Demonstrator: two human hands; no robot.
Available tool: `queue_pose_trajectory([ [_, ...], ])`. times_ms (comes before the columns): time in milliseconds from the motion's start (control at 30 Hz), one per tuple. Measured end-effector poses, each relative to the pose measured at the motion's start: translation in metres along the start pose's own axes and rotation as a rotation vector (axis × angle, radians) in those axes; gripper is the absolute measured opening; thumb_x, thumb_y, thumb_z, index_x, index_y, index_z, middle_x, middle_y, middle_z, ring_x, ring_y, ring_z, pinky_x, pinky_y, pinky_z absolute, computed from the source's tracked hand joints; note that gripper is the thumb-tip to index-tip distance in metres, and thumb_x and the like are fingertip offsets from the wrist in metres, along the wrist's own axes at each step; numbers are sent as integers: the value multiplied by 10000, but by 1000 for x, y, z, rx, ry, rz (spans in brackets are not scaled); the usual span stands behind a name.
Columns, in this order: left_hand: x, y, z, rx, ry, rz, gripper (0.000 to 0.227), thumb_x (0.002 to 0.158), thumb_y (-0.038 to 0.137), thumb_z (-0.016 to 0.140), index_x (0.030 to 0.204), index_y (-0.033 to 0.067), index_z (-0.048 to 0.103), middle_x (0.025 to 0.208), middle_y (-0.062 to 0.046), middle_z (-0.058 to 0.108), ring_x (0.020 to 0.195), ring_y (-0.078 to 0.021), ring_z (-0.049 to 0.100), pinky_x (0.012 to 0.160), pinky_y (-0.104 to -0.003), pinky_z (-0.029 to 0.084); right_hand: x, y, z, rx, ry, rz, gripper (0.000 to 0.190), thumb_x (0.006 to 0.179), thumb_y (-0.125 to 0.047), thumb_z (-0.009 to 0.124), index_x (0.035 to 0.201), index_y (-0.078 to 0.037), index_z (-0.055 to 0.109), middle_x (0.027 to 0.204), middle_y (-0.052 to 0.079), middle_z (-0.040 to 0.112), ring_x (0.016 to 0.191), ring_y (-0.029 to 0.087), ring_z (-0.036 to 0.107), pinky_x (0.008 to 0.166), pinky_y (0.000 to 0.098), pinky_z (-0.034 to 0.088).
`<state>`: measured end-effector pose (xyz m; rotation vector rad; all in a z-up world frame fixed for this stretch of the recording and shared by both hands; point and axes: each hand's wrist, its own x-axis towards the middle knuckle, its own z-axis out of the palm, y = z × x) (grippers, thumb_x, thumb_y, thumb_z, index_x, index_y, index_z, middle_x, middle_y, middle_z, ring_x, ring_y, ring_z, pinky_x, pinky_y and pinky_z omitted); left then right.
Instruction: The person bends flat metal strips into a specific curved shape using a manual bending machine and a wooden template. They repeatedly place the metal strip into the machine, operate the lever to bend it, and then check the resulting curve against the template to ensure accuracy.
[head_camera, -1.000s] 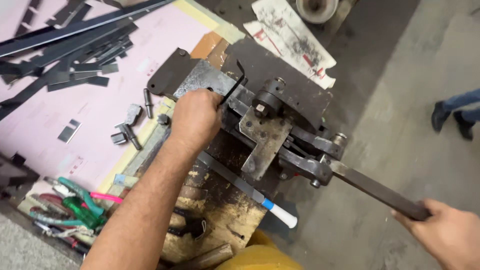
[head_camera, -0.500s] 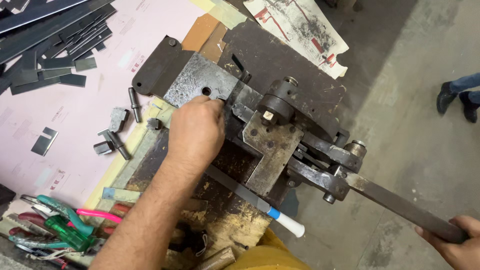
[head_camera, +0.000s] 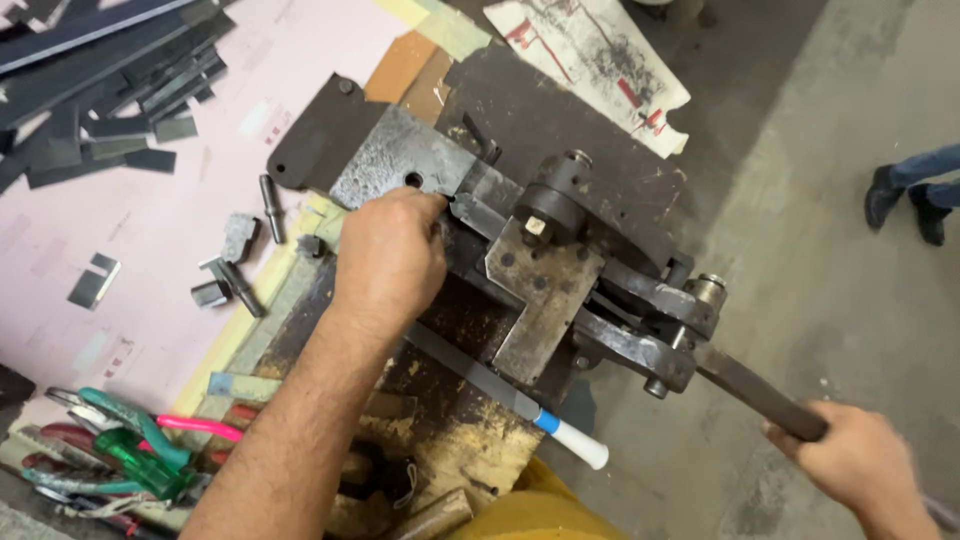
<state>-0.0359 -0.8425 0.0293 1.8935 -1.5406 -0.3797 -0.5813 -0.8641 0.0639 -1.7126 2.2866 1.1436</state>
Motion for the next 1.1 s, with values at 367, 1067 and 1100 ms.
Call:
queue_pose_trajectory([
  [367,2,3,-10,-14,-84,13,350,743,-37,636,1049,66,772,959,-153,725,905,-389,686,799,-489,543,-27,-18,-26,79,-47,0,443,769,-583,743,1105,-311,838,975,41,821,1029,281,756,928,414,619],
  [1067,1,-5,-26,47,-233,5,523,734,-79,612,1191,136,748,1154,-74,746,983,-320,710,868,-432,561,-36,-30,-38,115,0,46,366,749,-507,795,1032,-278,842,911,68,814,971,301,776,872,431,614],
  [1100,0,-4,-24,57,-242,3,526,749,-78,611,1208,142,743,1157,-72,746,983,-317,711,874,-432,560,-40,-29,-35,130,-28,21,358,762,-496,777,1033,-269,839,902,75,804,947,311,785,864,432,618],
])
